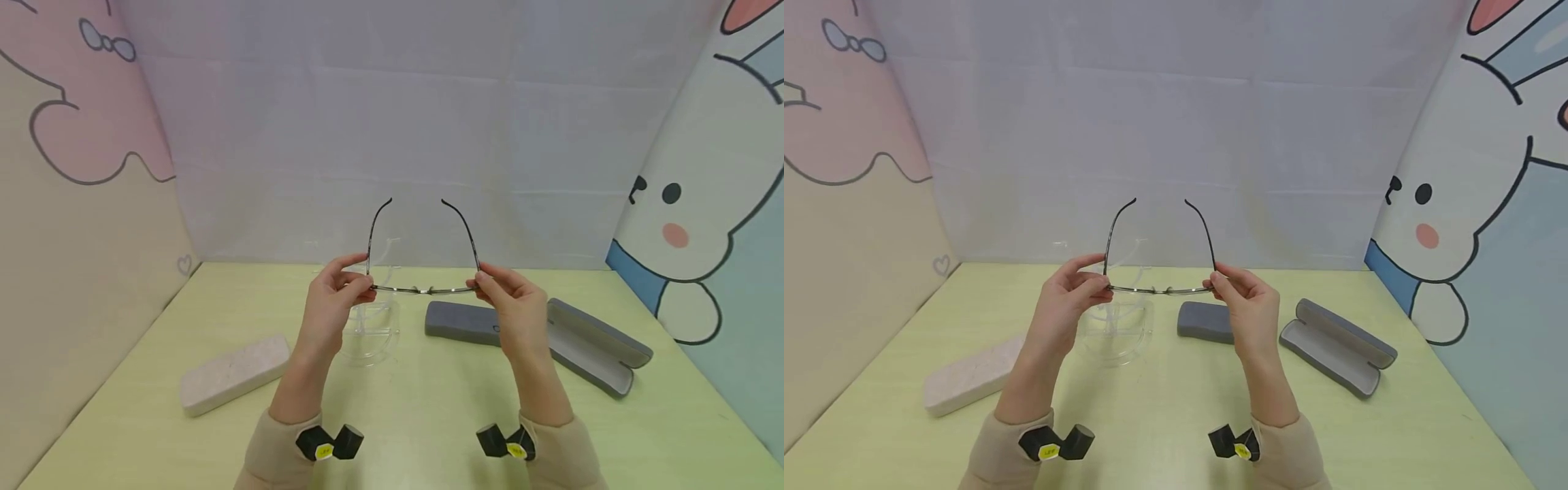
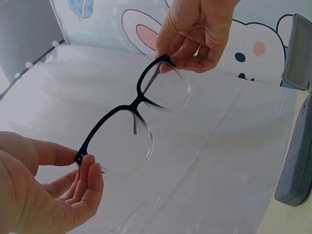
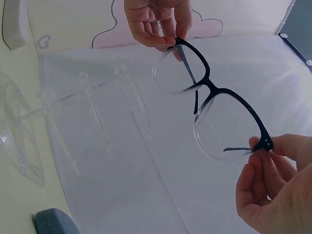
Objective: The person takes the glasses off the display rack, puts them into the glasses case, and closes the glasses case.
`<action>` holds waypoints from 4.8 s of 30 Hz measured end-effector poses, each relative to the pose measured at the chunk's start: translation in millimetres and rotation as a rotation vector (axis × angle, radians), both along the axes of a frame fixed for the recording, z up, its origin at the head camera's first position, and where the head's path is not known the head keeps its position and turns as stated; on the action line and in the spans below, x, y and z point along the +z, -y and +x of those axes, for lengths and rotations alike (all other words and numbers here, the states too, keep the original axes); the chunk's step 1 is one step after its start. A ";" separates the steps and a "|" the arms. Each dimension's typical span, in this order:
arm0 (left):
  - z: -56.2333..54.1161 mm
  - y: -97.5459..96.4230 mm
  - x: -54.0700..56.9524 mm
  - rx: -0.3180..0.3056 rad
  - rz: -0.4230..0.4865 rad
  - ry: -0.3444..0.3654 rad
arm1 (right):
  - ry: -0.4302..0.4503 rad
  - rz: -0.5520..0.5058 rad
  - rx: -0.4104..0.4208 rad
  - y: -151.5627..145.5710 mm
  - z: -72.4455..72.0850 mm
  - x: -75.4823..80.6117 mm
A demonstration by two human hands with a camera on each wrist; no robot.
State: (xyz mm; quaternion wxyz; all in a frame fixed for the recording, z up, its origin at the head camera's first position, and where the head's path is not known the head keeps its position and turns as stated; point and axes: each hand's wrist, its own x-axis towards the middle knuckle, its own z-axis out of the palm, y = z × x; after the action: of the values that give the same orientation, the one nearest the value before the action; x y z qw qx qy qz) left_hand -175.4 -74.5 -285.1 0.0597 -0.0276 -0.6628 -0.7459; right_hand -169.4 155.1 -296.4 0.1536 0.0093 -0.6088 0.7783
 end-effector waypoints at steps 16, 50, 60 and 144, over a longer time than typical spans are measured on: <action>3.5 -3.2 0.9 0.011 0.008 -0.032 | -0.090 0.174 0.048 -6.0 1.5 -0.8; 0.9 -2.3 1.0 0.046 -0.025 -0.059 | -0.222 0.597 0.091 -11.3 0.5 -4.0; -0.2 -4.9 -2.8 0.081 -0.105 -0.072 | -0.221 0.609 0.068 -12.7 -0.5 -4.2; -18.7 -100.5 -56.4 -0.098 -0.199 -0.081 | 0.063 0.833 -0.065 -111.9 35.5 -46.2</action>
State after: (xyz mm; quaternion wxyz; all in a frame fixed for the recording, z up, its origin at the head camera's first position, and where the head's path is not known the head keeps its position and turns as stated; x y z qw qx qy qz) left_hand -194.1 26.0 -341.5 0.0466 -0.0958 -0.7286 -0.6766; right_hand -133.9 266.9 -342.6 0.1425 0.0278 -0.8759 0.4600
